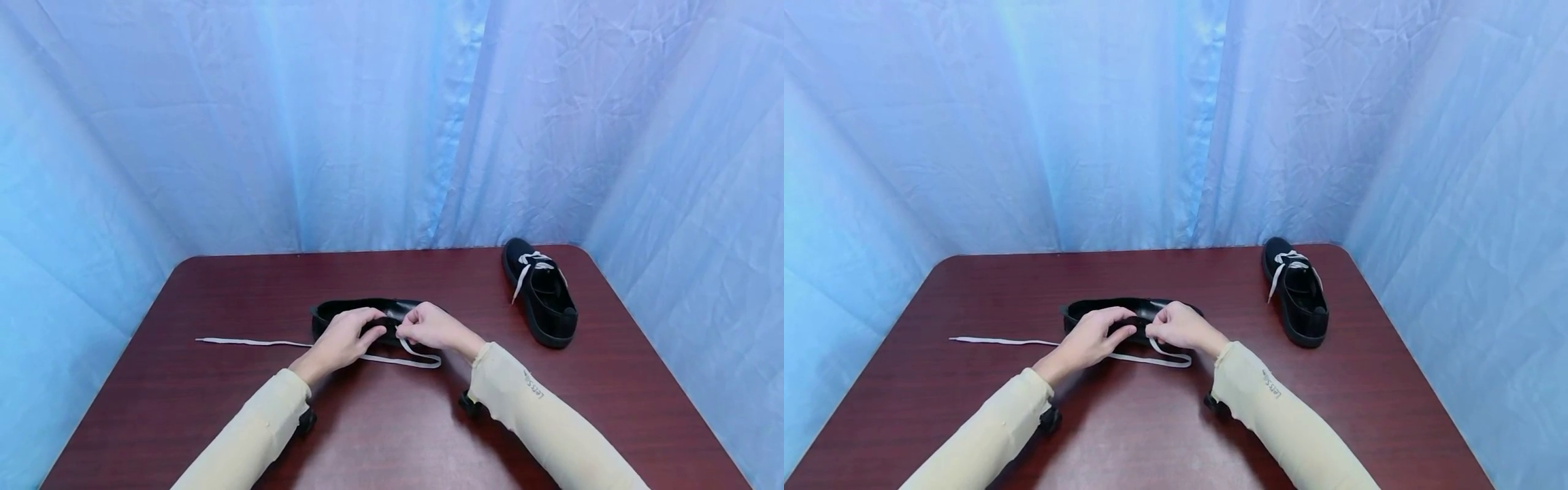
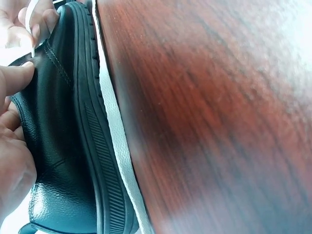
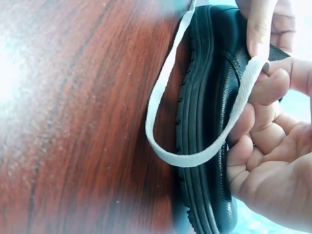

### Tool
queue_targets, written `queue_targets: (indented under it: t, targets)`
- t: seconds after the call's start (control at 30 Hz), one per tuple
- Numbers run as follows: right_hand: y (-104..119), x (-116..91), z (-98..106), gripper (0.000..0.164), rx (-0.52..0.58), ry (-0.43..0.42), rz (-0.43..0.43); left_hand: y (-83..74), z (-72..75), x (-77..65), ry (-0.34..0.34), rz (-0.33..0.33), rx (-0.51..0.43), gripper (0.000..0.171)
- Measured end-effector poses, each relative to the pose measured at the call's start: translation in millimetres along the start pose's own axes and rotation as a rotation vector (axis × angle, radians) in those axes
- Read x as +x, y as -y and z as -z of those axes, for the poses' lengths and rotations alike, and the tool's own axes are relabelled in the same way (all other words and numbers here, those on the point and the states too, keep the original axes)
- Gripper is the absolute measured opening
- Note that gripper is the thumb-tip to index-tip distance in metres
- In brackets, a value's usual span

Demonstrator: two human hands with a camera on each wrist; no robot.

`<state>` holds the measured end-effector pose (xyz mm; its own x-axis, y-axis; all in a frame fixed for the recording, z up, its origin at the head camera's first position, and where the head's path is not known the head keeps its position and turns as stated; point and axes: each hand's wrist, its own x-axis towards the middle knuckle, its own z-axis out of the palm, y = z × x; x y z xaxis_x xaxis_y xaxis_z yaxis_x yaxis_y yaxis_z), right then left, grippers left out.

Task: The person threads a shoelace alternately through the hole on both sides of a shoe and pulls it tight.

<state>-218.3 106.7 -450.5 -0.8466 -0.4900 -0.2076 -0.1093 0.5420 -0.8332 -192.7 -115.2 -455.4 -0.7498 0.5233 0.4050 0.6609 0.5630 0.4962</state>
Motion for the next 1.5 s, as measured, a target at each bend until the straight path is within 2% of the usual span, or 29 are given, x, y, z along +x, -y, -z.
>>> queue_targets:
  t: [0.2, 0.3, 0.47, 0.7, 0.93, 1.27, 1.5]
  targets:
    - [-3.8, 0.9, 2.4, 0.023, -0.005, 0.016, 0.01, -0.2, 1.4, 2.7, 0.049, 0.072, -0.016, 0.013]
    - [-6.0, 1.5, 3.8, 0.024, 0.002, 0.036, 0.033, -0.1, 1.8, 2.8, 0.056, 0.086, -0.025, 0.013]
    - [-5.5, 1.2, 5.0, 0.025, 0.025, 0.068, 0.055, -0.4, 1.9, 1.9, 0.045, 0.076, -0.029, 0.013]
    - [-3.4, 1.2, 4.6, 0.024, 0.024, 0.07, 0.033, -0.2, 1.4, 2.0, 0.042, 0.076, -0.04, 0.012]
    - [-2.0, 2.3, 2.3, 0.024, 0.018, 0.054, 0.017, 2.6, 0.3, 0.9, 0.031, 0.042, -0.06, 0.01]
    - [-6.9, 1.1, 3.8, 0.022, 0.017, 0.033, 0.044, 0.6, 2.1, 2.7, 0.065, 0.076, -0.064, 0.014]
    - [-4.8, 1.2, 4.8, 0.029, 0.04, 0.067, 0.05, 4.0, 2.3, 0.7, 0.055, 0.011, -0.085, 0.018]
